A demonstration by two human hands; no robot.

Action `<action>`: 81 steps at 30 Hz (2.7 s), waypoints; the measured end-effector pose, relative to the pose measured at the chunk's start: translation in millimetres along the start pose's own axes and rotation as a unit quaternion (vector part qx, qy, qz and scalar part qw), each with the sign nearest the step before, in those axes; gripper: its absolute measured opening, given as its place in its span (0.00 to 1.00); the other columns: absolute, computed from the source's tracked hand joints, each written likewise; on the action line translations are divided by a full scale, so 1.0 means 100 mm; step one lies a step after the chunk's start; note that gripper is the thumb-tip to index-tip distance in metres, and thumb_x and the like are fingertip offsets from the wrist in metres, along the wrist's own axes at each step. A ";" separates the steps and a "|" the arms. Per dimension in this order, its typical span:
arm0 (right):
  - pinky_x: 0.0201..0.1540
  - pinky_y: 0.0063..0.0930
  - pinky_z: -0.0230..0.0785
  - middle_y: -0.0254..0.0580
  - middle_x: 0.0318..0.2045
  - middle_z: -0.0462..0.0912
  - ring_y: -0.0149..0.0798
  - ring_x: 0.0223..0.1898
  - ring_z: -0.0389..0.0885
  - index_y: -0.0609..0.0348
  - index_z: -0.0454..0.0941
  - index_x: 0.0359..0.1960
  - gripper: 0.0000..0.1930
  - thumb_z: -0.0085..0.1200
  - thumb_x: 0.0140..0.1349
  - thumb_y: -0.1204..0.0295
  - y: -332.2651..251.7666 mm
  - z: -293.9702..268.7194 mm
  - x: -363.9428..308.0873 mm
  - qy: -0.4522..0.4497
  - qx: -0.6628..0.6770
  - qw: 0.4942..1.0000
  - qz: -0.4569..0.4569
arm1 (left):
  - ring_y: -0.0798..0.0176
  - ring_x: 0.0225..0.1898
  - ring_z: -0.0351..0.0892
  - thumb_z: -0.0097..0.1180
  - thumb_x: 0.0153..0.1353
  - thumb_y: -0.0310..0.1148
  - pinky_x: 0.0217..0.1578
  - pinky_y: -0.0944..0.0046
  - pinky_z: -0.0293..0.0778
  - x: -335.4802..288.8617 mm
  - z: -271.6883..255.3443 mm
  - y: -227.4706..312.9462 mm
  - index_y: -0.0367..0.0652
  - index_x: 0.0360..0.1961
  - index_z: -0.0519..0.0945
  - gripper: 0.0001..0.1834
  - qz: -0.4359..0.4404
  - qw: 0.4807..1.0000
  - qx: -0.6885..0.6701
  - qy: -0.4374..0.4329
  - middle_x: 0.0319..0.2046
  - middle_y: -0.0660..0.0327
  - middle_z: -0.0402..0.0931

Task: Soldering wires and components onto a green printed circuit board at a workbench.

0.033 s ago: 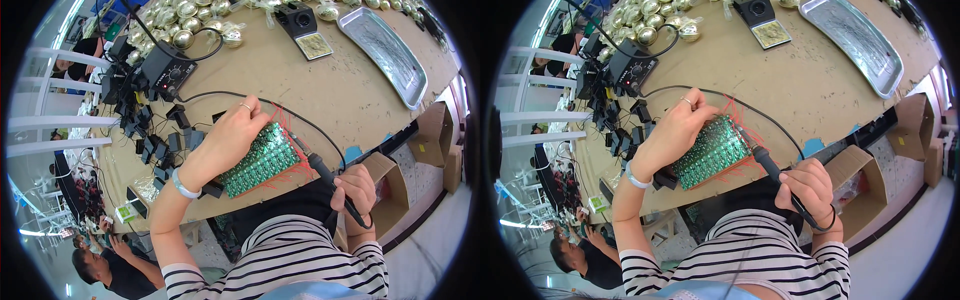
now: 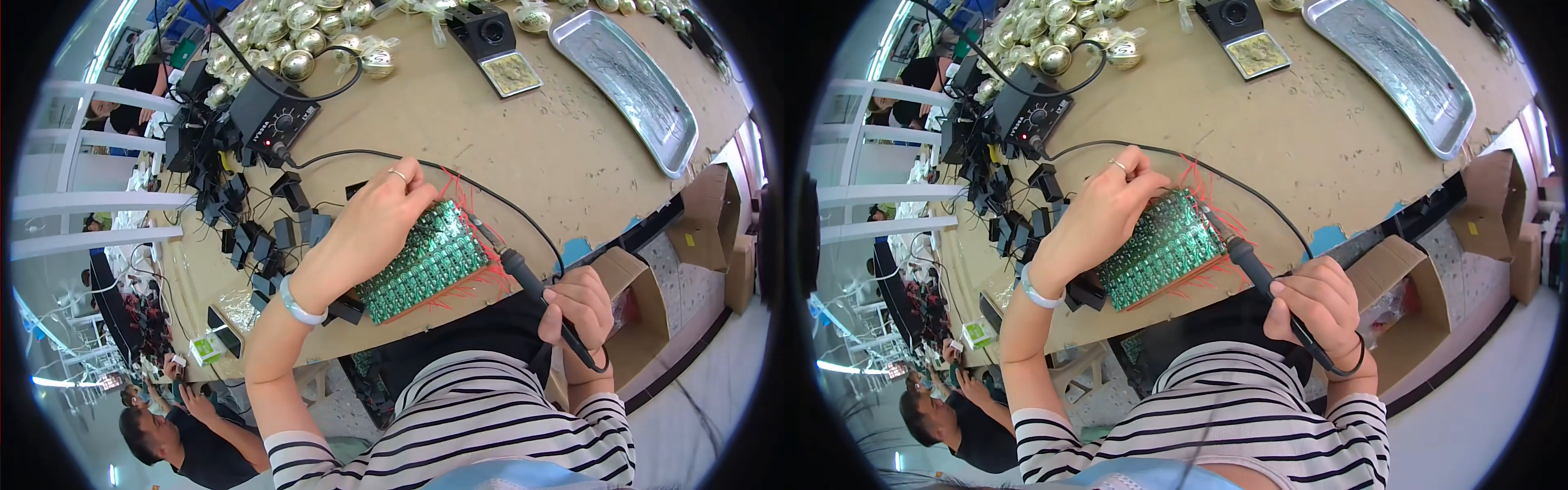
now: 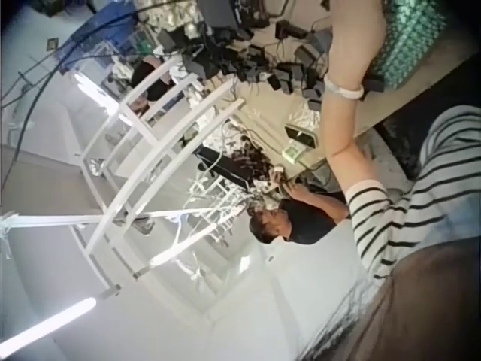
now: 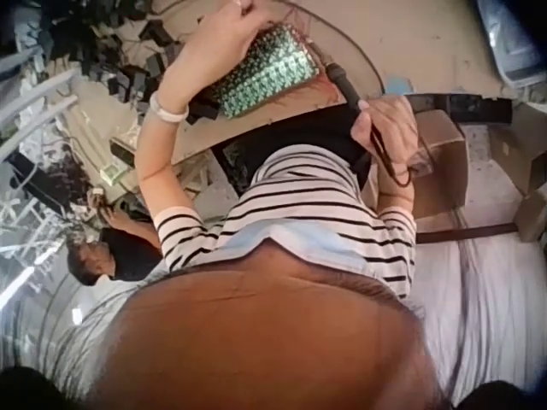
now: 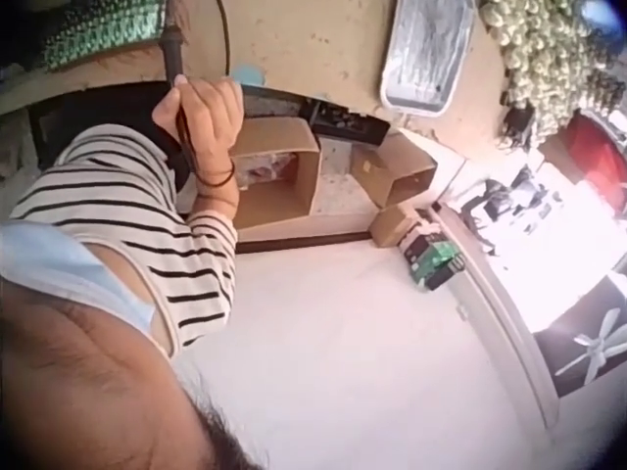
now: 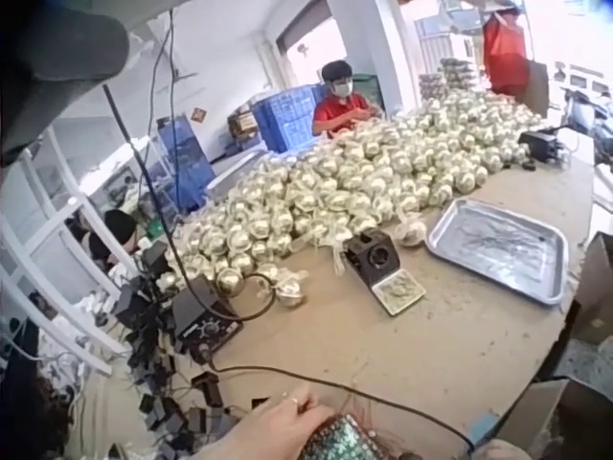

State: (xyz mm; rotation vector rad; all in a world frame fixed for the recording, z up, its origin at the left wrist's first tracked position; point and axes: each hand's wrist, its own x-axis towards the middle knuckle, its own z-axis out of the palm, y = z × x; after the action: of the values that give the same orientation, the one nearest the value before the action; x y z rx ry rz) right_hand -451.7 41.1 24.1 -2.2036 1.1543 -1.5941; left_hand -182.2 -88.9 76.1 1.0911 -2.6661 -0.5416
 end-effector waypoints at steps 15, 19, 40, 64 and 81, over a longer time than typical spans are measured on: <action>0.27 0.33 0.69 0.43 0.27 0.82 0.41 0.22 0.77 0.65 0.78 0.33 0.04 0.59 0.57 0.81 0.08 0.18 0.06 -0.007 0.023 1.000 -0.001 | 0.47 0.38 0.78 0.56 0.57 0.19 0.39 0.51 0.76 0.03 0.05 0.01 0.35 0.36 0.74 0.07 0.008 1.000 0.002 -0.005 0.37 0.52 0.70; 0.27 0.33 0.69 0.42 0.27 0.82 0.42 0.23 0.77 0.66 0.78 0.33 0.04 0.59 0.56 0.82 0.06 0.15 0.08 -0.025 0.011 1.000 -0.009 | 0.48 0.38 0.78 0.55 0.56 0.19 0.39 0.51 0.77 0.05 0.08 0.02 0.35 0.36 0.73 0.07 0.013 1.000 0.009 -0.002 0.36 0.52 0.70; 0.27 0.32 0.74 0.42 0.28 0.82 0.40 0.23 0.79 0.67 0.79 0.37 0.06 0.58 0.58 0.80 -0.06 -0.10 0.02 0.013 -0.032 0.999 -0.017 | 0.48 0.37 0.79 0.54 0.53 0.19 0.39 0.52 0.78 0.07 0.11 0.04 0.33 0.32 0.72 0.06 0.027 0.998 0.060 0.007 0.34 0.51 0.70; 0.28 0.35 0.73 0.43 0.27 0.81 0.42 0.24 0.78 0.64 0.77 0.36 0.04 0.58 0.60 0.78 -0.07 -0.15 -0.05 0.033 -0.041 0.999 0.008 | 0.62 0.53 0.79 0.69 0.61 0.27 0.57 0.65 0.74 -0.65 0.00 -0.14 0.34 0.63 0.72 0.30 -0.233 0.868 -0.306 0.315 0.53 0.55 0.77; 0.26 0.33 0.72 0.42 0.25 0.81 0.41 0.22 0.78 0.65 0.77 0.35 0.04 0.57 0.60 0.78 -0.08 -0.17 -0.08 0.029 -0.039 0.999 -0.005 | 0.53 0.55 0.82 0.51 0.70 0.23 0.61 0.58 0.72 -0.51 0.06 -0.09 0.36 0.56 0.80 0.15 -0.106 0.951 -0.109 0.270 0.53 0.51 0.82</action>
State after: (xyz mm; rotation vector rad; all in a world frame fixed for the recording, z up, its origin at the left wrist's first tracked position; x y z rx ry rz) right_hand -463.6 56.4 29.8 -2.2281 1.2442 -1.6535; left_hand -142.8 -57.3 64.6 1.2502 -1.9861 -0.4753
